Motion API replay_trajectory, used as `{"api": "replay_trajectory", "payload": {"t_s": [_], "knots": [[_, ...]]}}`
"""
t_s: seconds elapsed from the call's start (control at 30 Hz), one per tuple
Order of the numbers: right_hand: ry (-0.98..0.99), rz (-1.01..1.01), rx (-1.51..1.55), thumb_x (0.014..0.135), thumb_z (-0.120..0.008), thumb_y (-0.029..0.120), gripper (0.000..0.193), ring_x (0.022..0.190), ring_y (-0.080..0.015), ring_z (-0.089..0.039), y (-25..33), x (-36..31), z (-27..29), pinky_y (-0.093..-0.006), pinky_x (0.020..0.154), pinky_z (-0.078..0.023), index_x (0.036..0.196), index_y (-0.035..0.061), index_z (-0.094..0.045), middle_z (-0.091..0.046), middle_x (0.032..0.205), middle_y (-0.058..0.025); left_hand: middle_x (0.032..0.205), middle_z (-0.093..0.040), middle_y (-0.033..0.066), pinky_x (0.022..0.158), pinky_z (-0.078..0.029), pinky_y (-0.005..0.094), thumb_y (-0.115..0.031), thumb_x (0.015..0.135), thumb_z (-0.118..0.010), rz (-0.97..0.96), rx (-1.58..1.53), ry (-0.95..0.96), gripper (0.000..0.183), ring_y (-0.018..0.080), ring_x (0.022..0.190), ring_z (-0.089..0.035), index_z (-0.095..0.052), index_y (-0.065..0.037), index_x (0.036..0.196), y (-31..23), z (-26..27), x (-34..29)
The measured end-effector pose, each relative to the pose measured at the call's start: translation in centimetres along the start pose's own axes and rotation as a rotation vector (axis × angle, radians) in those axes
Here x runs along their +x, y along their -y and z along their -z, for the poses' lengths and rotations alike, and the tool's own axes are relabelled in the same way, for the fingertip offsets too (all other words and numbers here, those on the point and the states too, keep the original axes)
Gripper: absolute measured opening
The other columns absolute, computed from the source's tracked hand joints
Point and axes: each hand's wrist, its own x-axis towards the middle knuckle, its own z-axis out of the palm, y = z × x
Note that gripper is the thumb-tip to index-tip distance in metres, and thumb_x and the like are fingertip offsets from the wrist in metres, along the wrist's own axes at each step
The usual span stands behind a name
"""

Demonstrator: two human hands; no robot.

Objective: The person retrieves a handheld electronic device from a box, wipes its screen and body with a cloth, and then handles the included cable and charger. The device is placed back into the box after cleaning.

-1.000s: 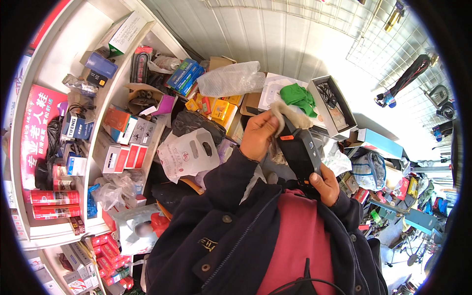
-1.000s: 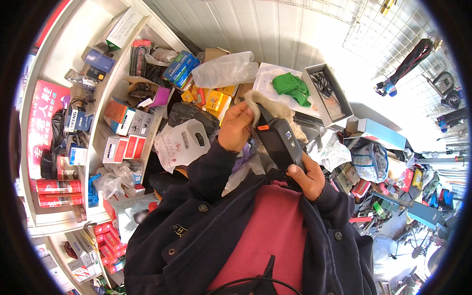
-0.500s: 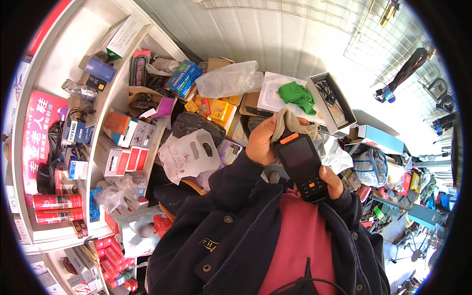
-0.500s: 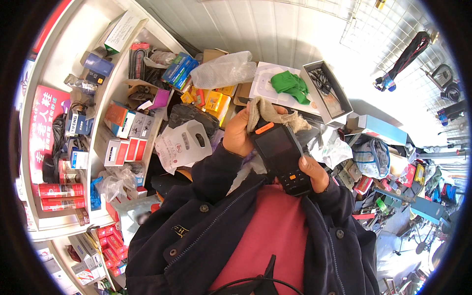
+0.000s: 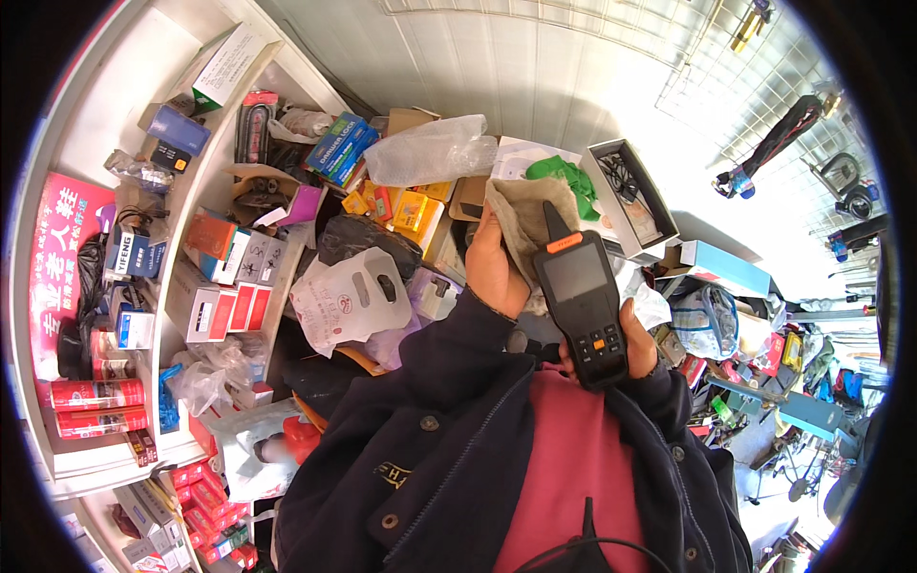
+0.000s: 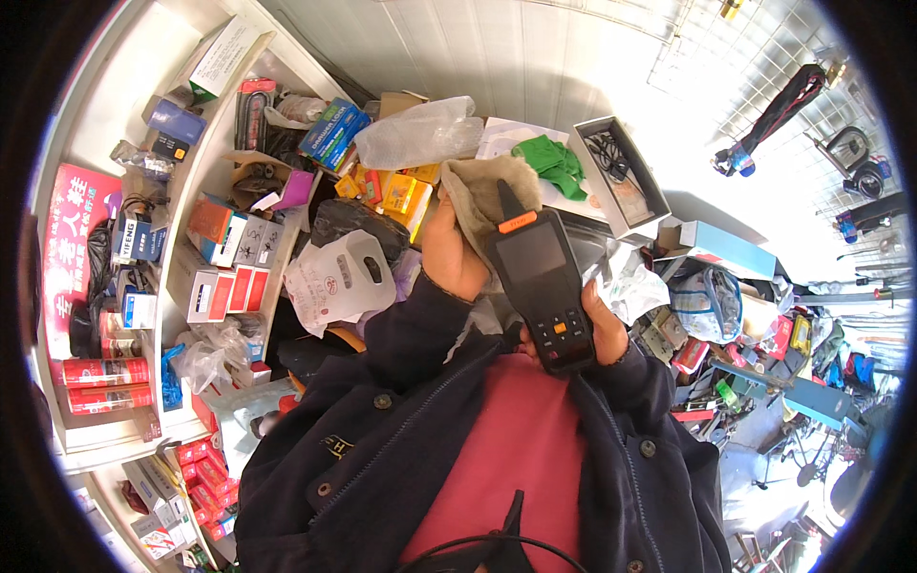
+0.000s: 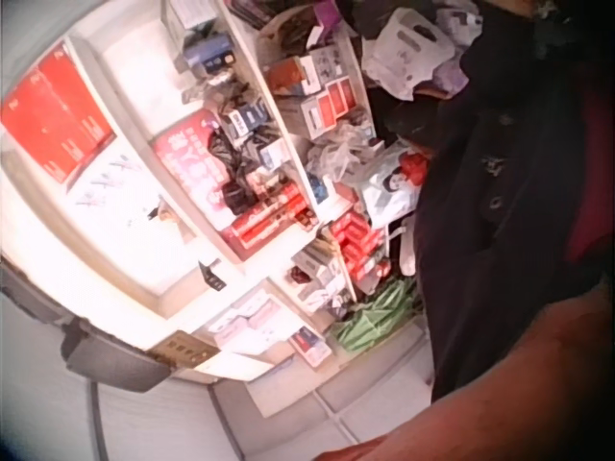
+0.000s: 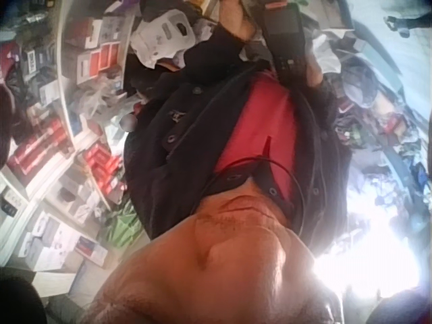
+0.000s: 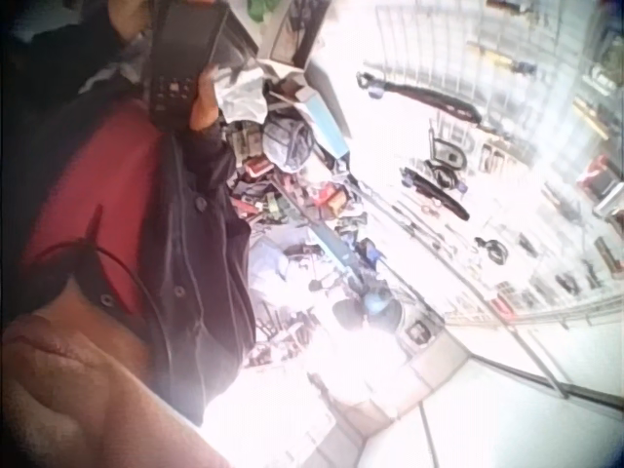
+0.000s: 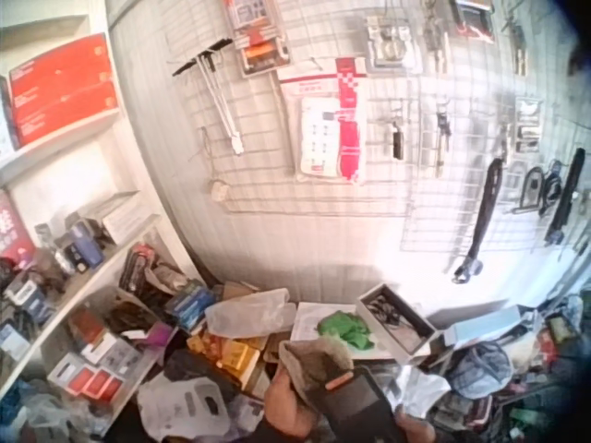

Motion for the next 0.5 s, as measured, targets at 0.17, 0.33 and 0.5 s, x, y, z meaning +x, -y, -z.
{"api": "replay_trajectory", "payload": {"t_s": [0.17, 0.33, 0.5], "knots": [[-0.120, 0.079, 0.023, 0.100, -0.030, 0.075, 0.088, 0.087, -0.0329, -0.072, 0.7, 0.7, -0.7, -0.0432, 0.071, -0.060, 0.141, 0.0007, -0.051, -0.069, 0.106, -0.0247, 0.148, -0.054, 0.0092, 0.113, -0.041, 0.0385, -0.029, 0.112, -0.039, 0.014, 0.113, 0.094, 0.048, 0.0229, 0.135, -0.052, -0.039, -0.005, 0.154, 2.1, -2.0, -1.6], [-0.072, 0.158, 0.188, 0.102, -0.027, 0.071, 0.084, 0.086, -0.0359, -0.073, 1.5, 0.9, -1.1, -0.0459, 0.074, -0.062, 0.142, 0.0011, -0.051, -0.069, 0.110, -0.0266, 0.146, -0.054, 0.0090, 0.112, -0.040, 0.0357, -0.029, 0.112, -0.044, 0.032, 0.177, 0.193, 0.051, 0.0199, 0.132, -0.052, -0.036, -0.004, 0.156, 2.7, -3.3, -2.3], [-0.141, 0.231, 0.140, 0.107, -0.024, 0.063, 0.077, 0.086, -0.0360, -0.073, 1.6, 0.5, -1.2, -0.0450, 0.072, -0.062, 0.141, -0.0006, -0.051, -0.070, 0.109, -0.0273, 0.148, -0.052, 0.0081, 0.110, -0.040, 0.0314, -0.027, 0.111, -0.046, 0.107, 0.292, 0.207, 0.057, 0.0169, 0.133, -0.051, -0.029, -0.005, 0.160, 2.9, -3.2, -2.6]]}}
